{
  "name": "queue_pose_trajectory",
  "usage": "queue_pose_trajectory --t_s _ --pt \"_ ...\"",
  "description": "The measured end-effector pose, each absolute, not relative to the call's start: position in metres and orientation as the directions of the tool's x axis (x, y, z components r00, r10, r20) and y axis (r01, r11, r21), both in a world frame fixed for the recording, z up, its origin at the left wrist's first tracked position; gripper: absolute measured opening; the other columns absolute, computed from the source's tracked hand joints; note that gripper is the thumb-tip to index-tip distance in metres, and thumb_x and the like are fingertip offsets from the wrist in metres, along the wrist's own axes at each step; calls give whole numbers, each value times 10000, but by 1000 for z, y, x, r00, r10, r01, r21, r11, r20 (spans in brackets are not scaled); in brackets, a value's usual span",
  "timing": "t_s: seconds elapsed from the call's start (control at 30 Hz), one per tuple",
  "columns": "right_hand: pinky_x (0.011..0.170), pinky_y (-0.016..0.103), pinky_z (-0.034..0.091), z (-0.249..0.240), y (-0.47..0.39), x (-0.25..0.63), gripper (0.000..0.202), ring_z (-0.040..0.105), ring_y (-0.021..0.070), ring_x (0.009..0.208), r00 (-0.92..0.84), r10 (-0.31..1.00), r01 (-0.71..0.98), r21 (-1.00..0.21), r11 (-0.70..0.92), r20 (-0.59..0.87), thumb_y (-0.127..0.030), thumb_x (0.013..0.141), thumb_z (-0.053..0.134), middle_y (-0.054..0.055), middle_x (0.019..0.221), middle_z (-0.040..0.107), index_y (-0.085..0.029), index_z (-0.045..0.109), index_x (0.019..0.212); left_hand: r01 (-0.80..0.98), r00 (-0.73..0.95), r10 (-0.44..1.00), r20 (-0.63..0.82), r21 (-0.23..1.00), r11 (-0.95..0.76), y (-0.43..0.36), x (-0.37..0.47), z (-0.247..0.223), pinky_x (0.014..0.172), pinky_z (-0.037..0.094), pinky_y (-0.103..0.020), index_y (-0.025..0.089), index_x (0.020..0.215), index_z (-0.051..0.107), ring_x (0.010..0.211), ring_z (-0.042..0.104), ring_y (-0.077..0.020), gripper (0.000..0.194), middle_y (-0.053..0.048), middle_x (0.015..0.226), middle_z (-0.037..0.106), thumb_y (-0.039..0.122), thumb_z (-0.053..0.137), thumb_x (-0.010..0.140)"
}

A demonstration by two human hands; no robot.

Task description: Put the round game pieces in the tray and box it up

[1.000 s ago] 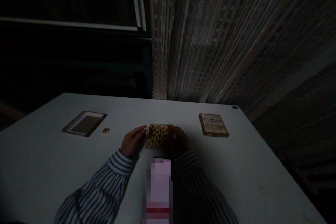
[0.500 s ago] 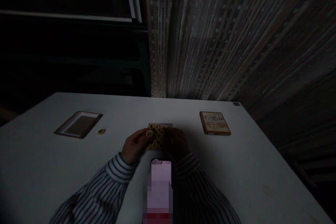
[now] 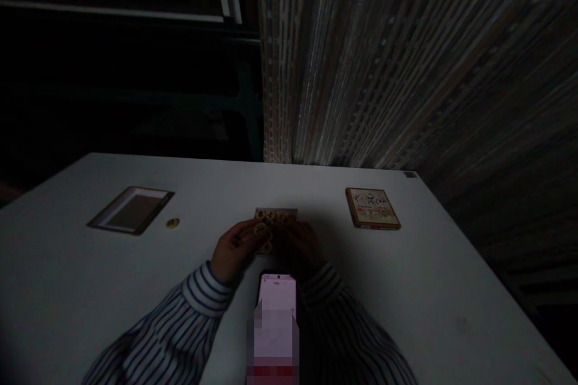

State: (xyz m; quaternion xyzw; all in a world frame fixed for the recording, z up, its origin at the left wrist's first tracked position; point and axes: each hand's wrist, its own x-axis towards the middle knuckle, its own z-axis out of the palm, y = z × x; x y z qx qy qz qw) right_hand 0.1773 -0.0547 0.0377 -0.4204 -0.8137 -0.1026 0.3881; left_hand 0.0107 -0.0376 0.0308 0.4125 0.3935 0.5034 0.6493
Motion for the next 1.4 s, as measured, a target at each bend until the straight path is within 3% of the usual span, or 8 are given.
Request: queue_pose_trajectory --t_s 0.63,0.83,1.4 --pt "689 340 427 47 -60 170 272 558 189 800 -405 622 706 -203 678 670 -173 836 470 96 878 643 -150 576 1086 -309 120 988 -96 942 129 -40 13 43 611 482 -220 137 793 581 649 612 -112 335 -17 689 660 235 755 523" --pt "681 332 426 46 -59 169 261 555 180 783 -410 617 704 -197 683 671 -185 842 462 97 864 642 -154 580 1073 -243 99 993 -58 967 81 -40 13 41 571 486 -222 139 747 574 605 608 -113 268 -15 649 651 306 720 596" --pt "676 336 440 48 -59 163 181 583 178 755 -344 625 753 -191 630 701 -262 835 506 79 800 659 -163 616 939 -146 67 995 -76 986 85 -42 13 44 544 479 -245 157 717 601 542 602 -138 307 -7 577 645 438 668 613"
